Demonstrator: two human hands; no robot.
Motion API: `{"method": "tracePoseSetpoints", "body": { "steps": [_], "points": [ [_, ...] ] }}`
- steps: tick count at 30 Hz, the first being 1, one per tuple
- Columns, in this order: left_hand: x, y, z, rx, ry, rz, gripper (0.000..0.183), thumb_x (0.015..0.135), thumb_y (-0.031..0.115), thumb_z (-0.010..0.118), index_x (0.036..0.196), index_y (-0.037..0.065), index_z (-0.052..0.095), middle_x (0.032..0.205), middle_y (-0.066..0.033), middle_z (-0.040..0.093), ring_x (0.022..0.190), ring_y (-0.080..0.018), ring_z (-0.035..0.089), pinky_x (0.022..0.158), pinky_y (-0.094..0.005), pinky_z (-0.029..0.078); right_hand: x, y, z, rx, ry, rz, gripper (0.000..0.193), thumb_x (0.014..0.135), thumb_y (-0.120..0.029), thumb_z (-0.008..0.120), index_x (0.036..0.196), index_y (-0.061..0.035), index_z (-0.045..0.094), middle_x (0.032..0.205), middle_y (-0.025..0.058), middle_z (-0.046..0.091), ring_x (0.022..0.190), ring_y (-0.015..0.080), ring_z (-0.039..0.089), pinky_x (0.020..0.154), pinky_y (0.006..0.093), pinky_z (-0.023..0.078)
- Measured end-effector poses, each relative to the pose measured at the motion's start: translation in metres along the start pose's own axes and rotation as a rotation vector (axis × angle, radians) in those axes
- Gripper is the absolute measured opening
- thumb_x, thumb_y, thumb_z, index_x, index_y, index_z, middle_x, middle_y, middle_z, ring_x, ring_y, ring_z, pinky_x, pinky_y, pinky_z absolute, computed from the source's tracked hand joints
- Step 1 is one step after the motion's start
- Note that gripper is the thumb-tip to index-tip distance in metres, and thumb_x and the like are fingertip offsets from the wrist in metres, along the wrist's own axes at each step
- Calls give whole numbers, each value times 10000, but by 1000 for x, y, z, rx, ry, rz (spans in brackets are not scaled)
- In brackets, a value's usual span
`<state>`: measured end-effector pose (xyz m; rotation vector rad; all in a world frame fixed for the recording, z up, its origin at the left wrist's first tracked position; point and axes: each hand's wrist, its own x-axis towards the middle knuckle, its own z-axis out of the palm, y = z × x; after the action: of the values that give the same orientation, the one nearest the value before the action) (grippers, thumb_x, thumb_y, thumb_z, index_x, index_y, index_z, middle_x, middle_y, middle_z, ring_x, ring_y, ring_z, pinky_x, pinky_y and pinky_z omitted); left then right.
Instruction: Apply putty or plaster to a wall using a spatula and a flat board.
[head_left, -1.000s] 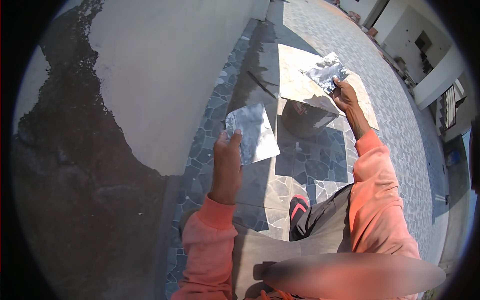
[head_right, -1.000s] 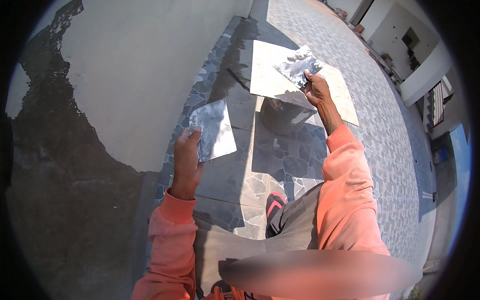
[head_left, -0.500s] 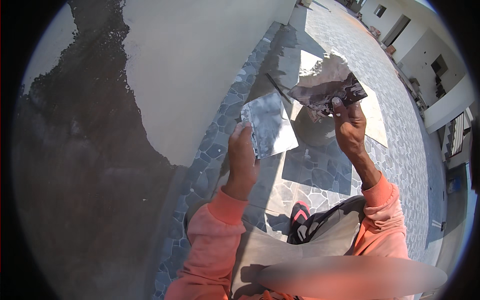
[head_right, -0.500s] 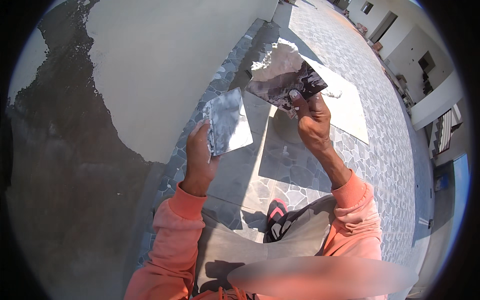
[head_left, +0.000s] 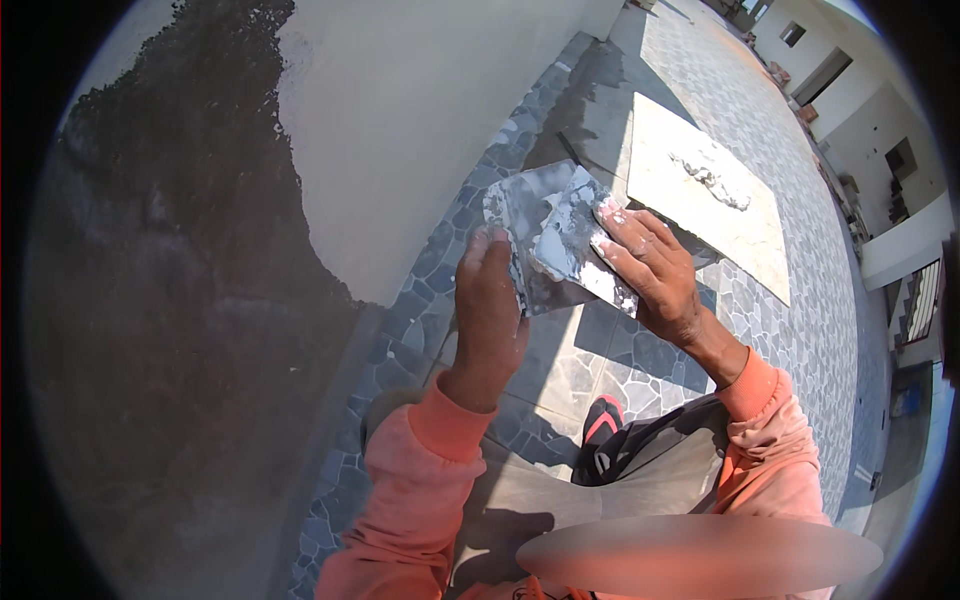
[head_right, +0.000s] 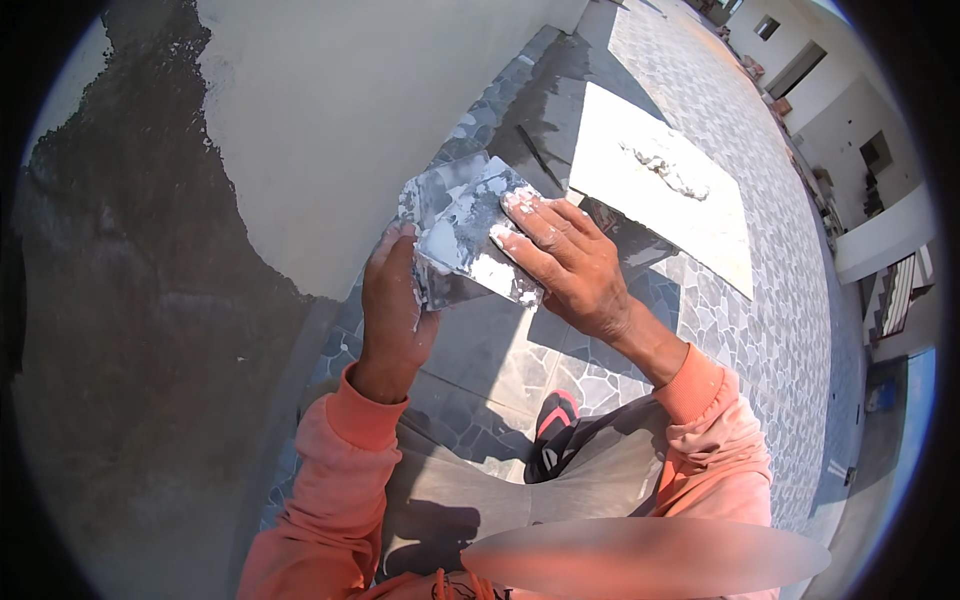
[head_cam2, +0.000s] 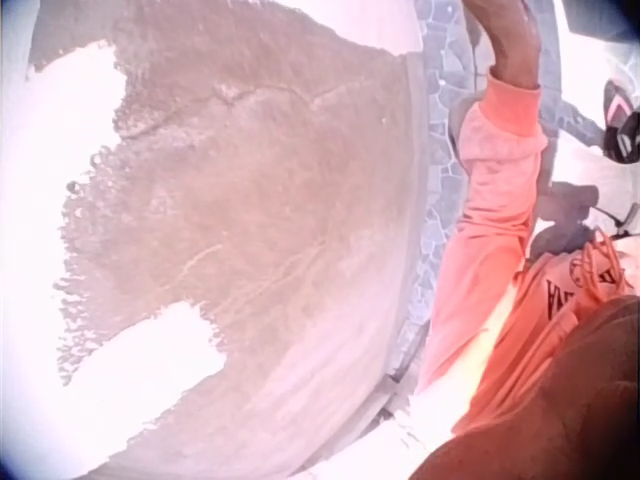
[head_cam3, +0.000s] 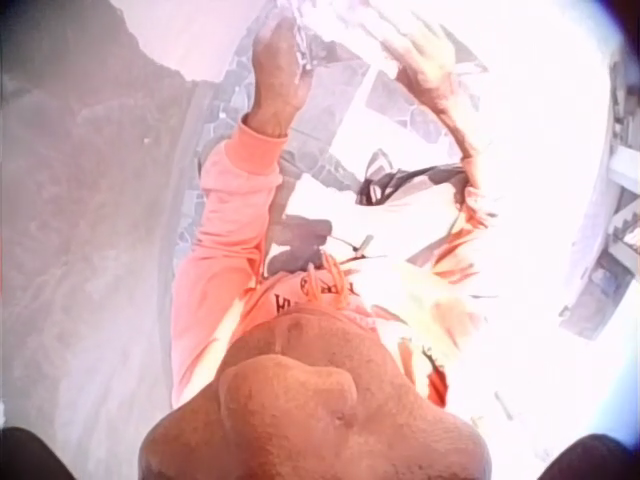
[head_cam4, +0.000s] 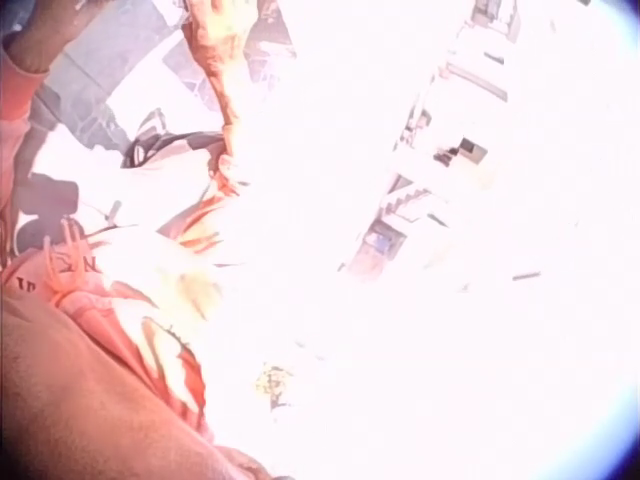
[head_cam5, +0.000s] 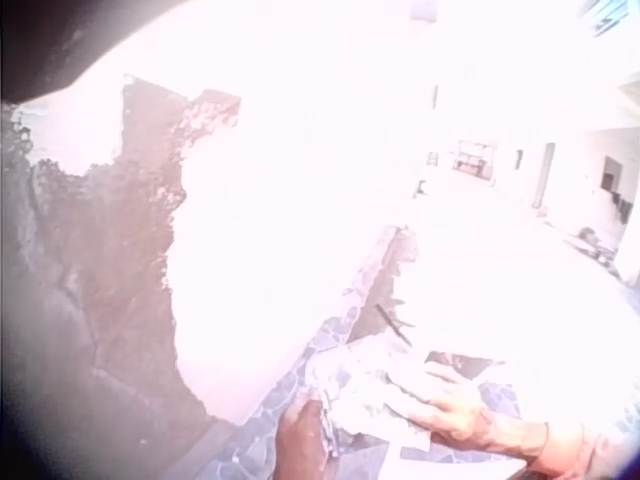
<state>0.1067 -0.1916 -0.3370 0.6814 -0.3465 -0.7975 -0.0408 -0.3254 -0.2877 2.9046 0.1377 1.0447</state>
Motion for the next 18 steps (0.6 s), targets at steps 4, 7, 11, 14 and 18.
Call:
{"method": "tracePoseSetpoints", "body": {
  "steps": [4,7,11,14,18],
  "points": [
    [-2,17,12,-32,76,-194,247,974,216,426,1110,38,529,967,-51,604,868,-144,623,696,-275,521,-5,6,2,-75,-20,13,459,755,-60,694,1196,-93,569,1231,165,592,1124,298,587,957,437,456],
    [-4,18,9,0,76,-173,317,969,215,423,1170,-23,483,995,-76,561,882,-137,564,753,-276,478,-4,8,0,-122,-34,4,446,765,-64,686,1195,-93,572,1234,162,591,1121,300,589,960,439,455],
    [-2,14,5,52,45,-116,271,973,210,425,1130,1,496,986,-61,564,870,-113,553,742,-271,475,-5,12,2,-137,-48,-21,443,755,-68,689,1186,-92,586,1236,155,591,1118,301,590,959,435,454],
    [-3,16,9,63,52,-120,249,974,205,425,1104,7,501,967,-53,569,852,-104,551,745,-266,470,-12,19,4,-153,-48,10,437,756,-55,679,1183,-91,592,1234,152,591,1101,303,594,952,432,458],
    [0,15,7,71,63,-111,260,974,202,429,1105,-11,500,944,-52,576,839,-99,558,759,-256,463,-22,26,2,-216,-82,48,447,757,-21,650,1194,-91,589,1224,154,593,1074,308,601,936,427,465]
  ]
}}
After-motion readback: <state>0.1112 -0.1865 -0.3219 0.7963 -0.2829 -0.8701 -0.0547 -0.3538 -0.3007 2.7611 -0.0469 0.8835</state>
